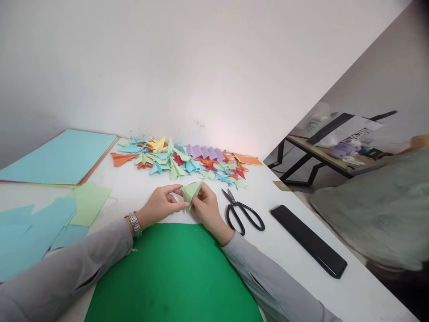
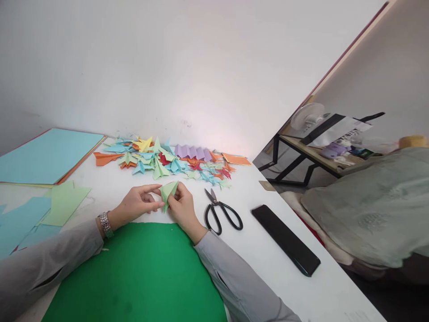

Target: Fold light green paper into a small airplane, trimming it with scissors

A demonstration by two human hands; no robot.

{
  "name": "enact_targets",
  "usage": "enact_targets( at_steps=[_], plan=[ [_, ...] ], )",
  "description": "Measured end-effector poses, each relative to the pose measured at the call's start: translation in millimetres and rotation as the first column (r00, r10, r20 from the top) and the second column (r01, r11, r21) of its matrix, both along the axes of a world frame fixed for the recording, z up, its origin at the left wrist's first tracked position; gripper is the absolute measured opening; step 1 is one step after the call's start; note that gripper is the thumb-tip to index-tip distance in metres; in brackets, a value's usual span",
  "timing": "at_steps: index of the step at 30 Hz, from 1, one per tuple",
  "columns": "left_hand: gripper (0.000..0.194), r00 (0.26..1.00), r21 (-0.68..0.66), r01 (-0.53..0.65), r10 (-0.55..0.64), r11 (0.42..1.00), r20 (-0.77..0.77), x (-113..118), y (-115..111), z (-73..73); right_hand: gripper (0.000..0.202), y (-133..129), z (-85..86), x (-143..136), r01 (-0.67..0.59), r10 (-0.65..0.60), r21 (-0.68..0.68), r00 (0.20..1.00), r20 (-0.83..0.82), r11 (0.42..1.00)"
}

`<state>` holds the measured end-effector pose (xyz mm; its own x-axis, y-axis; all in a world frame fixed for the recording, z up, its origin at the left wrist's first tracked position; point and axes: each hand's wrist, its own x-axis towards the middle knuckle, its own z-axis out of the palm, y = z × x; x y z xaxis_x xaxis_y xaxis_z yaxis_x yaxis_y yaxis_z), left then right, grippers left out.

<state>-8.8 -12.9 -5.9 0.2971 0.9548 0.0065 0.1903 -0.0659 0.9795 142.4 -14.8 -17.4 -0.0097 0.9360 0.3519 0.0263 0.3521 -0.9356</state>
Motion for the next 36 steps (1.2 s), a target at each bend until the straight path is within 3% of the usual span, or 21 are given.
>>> enact_targets(
  at_steps=[4,14,22,26,36],
  plan=[
    [0.064,0.998,0.037,0.058,-0.057,0.998,-0.016,-1.0,-2.3,3.8,0.023,-1.1,-0.2,2.1,0.025,-0.020,-0.069,0.997,0.073,0.997],
    [0.061,0.995,0.088,0.094,-0.091,0.992,-0.040,-0.6,-2.7,3.5,0.019,-2.2,-0.2,2.7,0.068,-0.057,-0.054,0.982,0.182,0.996],
    [0.069,0.999,0.068,0.042,-0.044,0.997,0.031,0.4,-1.2,0.4,0.009,-3.2,0.9,1.7,0.067,-0.052,-0.090,0.986,0.158,0.994],
    [0.062,0.998,0.090,0.060,-0.061,0.994,0.007,0.1,0.2,-1.8,0.009,-3.9,1.8,2.5,0.049,-0.033,-0.093,0.986,0.164,0.994],
    [0.067,0.997,0.083,0.077,-0.075,0.994,-0.028,-0.2,1.3,-4.5,0.006,-4.3,3.1,1.9,0.041,-0.020,-0.139,0.989,0.149,0.989]
  ],
)
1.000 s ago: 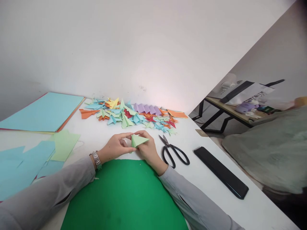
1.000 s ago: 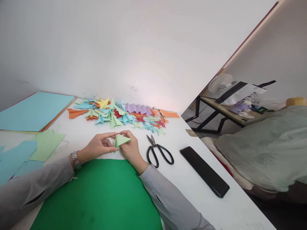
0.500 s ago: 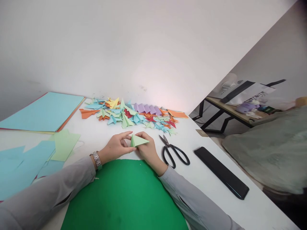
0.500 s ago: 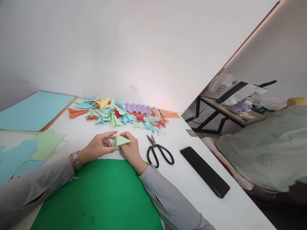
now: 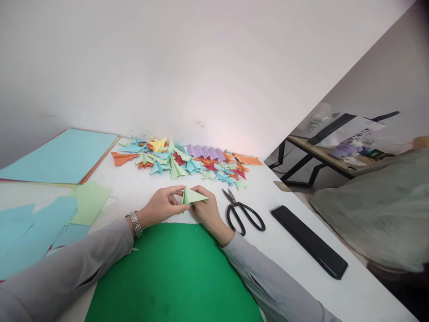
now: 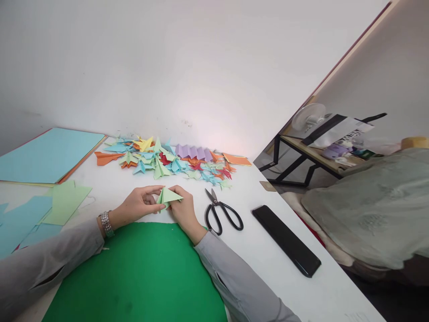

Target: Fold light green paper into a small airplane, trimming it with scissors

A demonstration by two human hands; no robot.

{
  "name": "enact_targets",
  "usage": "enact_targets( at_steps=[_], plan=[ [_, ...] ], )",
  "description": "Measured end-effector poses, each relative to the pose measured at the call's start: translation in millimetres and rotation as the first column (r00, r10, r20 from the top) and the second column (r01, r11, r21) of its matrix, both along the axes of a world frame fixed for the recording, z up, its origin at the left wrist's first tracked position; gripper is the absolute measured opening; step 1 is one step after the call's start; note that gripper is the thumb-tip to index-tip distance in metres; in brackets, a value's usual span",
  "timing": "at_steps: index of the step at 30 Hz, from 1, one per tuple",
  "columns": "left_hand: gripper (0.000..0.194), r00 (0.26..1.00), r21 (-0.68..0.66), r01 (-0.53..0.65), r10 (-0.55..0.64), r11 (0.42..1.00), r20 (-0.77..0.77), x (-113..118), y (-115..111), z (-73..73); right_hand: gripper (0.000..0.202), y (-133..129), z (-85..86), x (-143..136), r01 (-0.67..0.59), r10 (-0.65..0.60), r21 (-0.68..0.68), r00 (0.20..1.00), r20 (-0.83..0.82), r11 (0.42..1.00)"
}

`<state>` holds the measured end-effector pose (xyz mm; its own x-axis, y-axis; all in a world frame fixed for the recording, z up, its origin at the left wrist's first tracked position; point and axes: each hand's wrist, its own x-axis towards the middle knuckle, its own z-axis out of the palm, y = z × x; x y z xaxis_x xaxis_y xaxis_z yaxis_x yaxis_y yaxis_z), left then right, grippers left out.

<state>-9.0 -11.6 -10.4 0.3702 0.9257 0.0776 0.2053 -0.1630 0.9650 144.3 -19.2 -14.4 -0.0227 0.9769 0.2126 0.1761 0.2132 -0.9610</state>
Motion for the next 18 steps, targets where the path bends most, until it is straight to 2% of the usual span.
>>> enact_targets(
  at_steps=[6,9,12,18],
  plan=[
    [0.067,0.998,0.005,0.026,-0.027,1.000,0.054,-0.3,-1.1,0.8,0.005,0.9,-1.3,0.1,0.030,-0.034,0.047,0.996,0.086,0.998],
    [0.060,0.996,0.010,0.048,-0.049,0.999,0.075,-0.3,-2.5,2.9,0.005,0.9,-3.2,0.2,0.017,-0.023,0.060,0.996,0.091,0.998],
    [0.053,0.993,-0.044,0.043,-0.038,0.998,0.113,-0.7,-3.5,6.1,0.004,1.1,-4.7,-0.4,-0.006,0.003,0.049,0.998,0.063,0.999],
    [0.048,0.972,-0.142,0.083,-0.049,0.986,0.231,-4.1,-1.6,11.1,0.021,-0.6,-2.9,-1.1,-0.049,0.047,0.043,0.998,0.050,0.998]
  ],
)
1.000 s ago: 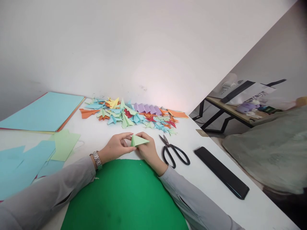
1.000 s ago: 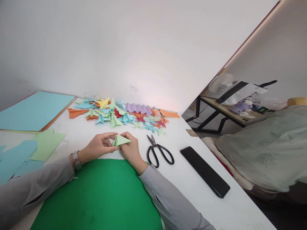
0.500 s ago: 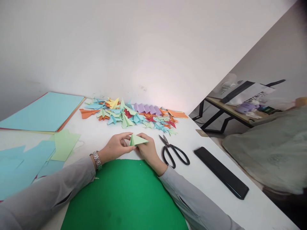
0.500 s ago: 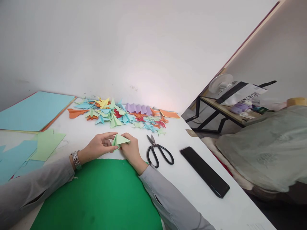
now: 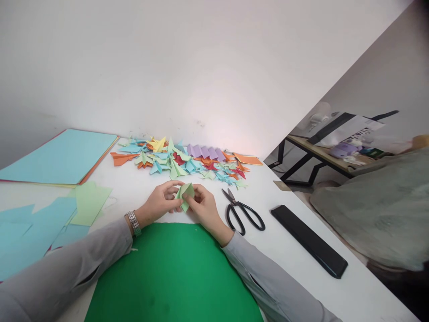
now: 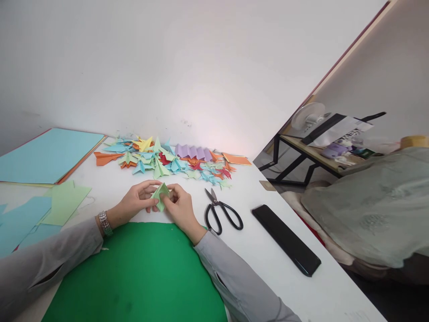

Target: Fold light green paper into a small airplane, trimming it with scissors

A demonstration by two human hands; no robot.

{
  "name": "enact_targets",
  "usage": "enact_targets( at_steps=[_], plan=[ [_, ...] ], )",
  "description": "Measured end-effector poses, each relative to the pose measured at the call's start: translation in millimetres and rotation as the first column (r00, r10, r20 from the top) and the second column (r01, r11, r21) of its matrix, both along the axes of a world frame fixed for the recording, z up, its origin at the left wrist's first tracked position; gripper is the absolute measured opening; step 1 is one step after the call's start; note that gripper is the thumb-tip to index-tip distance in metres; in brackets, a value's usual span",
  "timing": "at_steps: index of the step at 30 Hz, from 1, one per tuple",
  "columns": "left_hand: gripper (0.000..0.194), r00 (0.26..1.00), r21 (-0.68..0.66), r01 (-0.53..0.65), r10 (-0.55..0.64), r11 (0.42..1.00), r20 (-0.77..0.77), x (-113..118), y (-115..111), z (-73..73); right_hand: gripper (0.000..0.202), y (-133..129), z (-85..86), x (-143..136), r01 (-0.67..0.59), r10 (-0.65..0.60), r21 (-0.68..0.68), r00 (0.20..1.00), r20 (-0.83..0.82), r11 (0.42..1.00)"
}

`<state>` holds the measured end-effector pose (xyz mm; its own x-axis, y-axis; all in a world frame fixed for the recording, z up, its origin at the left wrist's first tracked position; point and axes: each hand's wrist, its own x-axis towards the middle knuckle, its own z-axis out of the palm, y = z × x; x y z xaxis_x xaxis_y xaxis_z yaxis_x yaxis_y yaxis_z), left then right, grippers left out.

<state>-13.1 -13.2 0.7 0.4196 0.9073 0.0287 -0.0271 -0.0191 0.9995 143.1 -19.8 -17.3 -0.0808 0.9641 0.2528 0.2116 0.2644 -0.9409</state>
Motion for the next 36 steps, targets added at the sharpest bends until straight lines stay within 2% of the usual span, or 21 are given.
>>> enact_targets(
  at_steps=[11,21,24,30,36],
  plan=[
    [0.049,0.997,-0.063,0.005,0.000,0.998,0.078,-2.5,6.0,-1.3,0.023,-6.2,1.9,0.2,-0.003,0.006,0.022,0.993,-0.118,1.000],
    [0.039,0.995,-0.070,0.031,-0.024,0.997,0.100,-4.2,6.1,0.0,0.015,-6.7,2.3,1.6,0.032,-0.025,0.068,0.994,-0.107,0.997],
    [0.036,0.990,-0.109,0.051,-0.036,0.993,0.134,-3.6,6.8,-1.1,0.015,-7.1,2.0,1.8,0.024,-0.016,0.087,0.996,-0.090,0.996],
    [0.030,0.988,-0.085,-0.116,0.124,0.990,0.097,0.7,6.2,0.0,0.016,-9.5,1.6,2.2,-0.032,0.021,0.173,0.998,0.065,0.984],
    [0.034,0.966,-0.199,-0.153,0.188,0.968,0.175,0.2,6.2,4.2,0.021,-10.4,1.4,1.7,-0.055,0.002,0.267,0.981,0.193,0.962]
  ],
)
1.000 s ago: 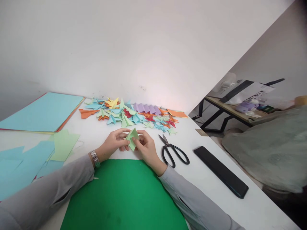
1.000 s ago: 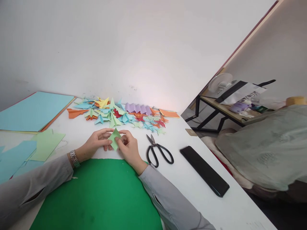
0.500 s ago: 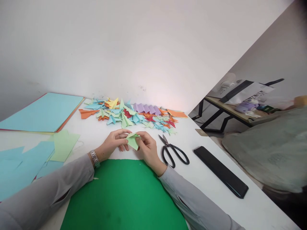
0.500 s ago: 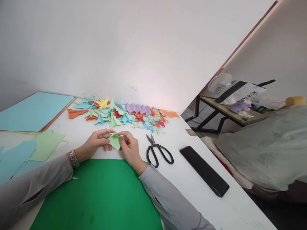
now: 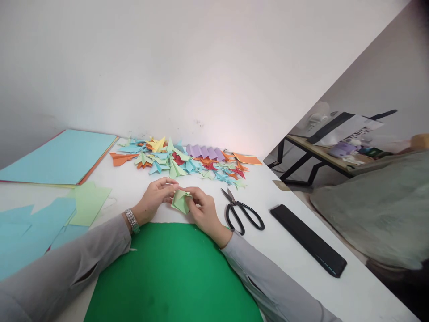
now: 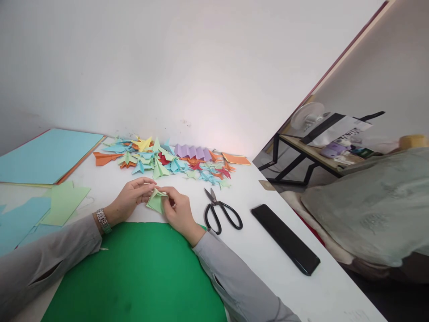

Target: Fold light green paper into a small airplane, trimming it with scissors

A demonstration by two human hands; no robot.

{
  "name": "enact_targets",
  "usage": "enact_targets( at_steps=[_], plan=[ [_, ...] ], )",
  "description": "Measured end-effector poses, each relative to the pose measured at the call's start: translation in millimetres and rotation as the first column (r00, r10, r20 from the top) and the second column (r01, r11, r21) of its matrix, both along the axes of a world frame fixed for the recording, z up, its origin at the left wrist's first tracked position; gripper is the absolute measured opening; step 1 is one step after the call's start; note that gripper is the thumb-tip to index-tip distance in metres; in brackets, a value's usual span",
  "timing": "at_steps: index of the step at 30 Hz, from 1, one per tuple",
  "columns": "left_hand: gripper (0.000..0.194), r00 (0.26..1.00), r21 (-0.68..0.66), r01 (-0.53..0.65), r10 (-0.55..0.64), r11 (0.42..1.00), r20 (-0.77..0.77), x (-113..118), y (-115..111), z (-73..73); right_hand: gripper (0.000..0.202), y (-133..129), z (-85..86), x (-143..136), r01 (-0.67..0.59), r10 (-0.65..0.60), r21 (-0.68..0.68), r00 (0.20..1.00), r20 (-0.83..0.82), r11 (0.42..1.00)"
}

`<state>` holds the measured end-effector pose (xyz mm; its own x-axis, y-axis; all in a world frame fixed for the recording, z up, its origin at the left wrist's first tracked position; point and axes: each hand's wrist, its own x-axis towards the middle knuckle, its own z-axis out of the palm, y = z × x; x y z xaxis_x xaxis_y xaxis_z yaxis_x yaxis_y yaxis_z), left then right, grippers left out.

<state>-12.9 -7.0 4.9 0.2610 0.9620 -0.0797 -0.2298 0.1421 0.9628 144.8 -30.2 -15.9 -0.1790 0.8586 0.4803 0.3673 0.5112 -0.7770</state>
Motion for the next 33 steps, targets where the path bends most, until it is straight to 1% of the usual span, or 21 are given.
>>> enact_targets(
  at_steps=[3,6,9,12,14,17,21,23,27,33],
  plan=[
    [0.037,1.000,-0.006,0.015,-0.016,1.000,-0.020,0.2,0.2,0.0,0.026,-1.4,-0.9,-0.4,0.012,-0.017,0.083,0.997,0.070,0.996],
    [0.037,0.993,0.064,0.051,-0.044,0.997,-0.106,-0.2,0.8,-3.0,0.030,-3.7,-1.7,-1.2,0.013,-0.038,0.160,0.987,0.154,0.987],
    [0.039,0.992,0.097,0.064,-0.053,0.993,-0.117,-1.2,1.3,-6.6,0.031,-4.1,-2.9,-2.2,0.049,-0.082,0.179,0.980,0.182,0.983],
    [0.043,0.995,0.084,0.063,-0.056,0.995,-0.083,-2.0,1.3,-7.9,0.031,-2.2,-4.3,-2.2,0.114,-0.136,0.144,0.980,0.148,0.983],
    [0.043,0.996,0.090,0.051,-0.044,0.995,-0.082,-2.3,1.2,-7.6,0.032,-1.0,-4.6,-1.2,0.124,-0.137,0.105,0.983,0.122,0.987],
    [0.043,0.997,0.094,0.011,-0.003,0.996,-0.078,-2.4,1.1,-6.9,0.031,-0.7,-3.7,1.2,0.072,-0.075,0.049,0.995,0.067,0.996],
    [0.043,0.999,0.080,-0.019,0.022,0.997,-0.038,-1.8,0.9,-7.0,0.026,-0.8,-0.5,2.8,-0.010,0.009,-0.013,0.997,-0.079,1.000],
    [0.040,0.999,0.102,-0.019,0.022,0.995,-0.034,-1.5,0.8,-7.2,0.024,0.0,1.2,1.8,-0.016,0.009,-0.063,0.993,-0.114,0.998],
    [0.033,0.998,0.125,-0.054,0.058,0.991,-0.031,-0.9,1.0,-6.4,0.027,2.4,1.3,-1.6,-0.005,-0.011,-0.149,0.994,-0.105,0.989],
    [0.029,0.998,0.059,-0.060,0.060,0.996,0.007,0.1,-0.3,-2.3,0.027,3.4,-0.8,-1.5,0.017,-0.042,-0.147,0.985,-0.168,0.989]
  ],
)
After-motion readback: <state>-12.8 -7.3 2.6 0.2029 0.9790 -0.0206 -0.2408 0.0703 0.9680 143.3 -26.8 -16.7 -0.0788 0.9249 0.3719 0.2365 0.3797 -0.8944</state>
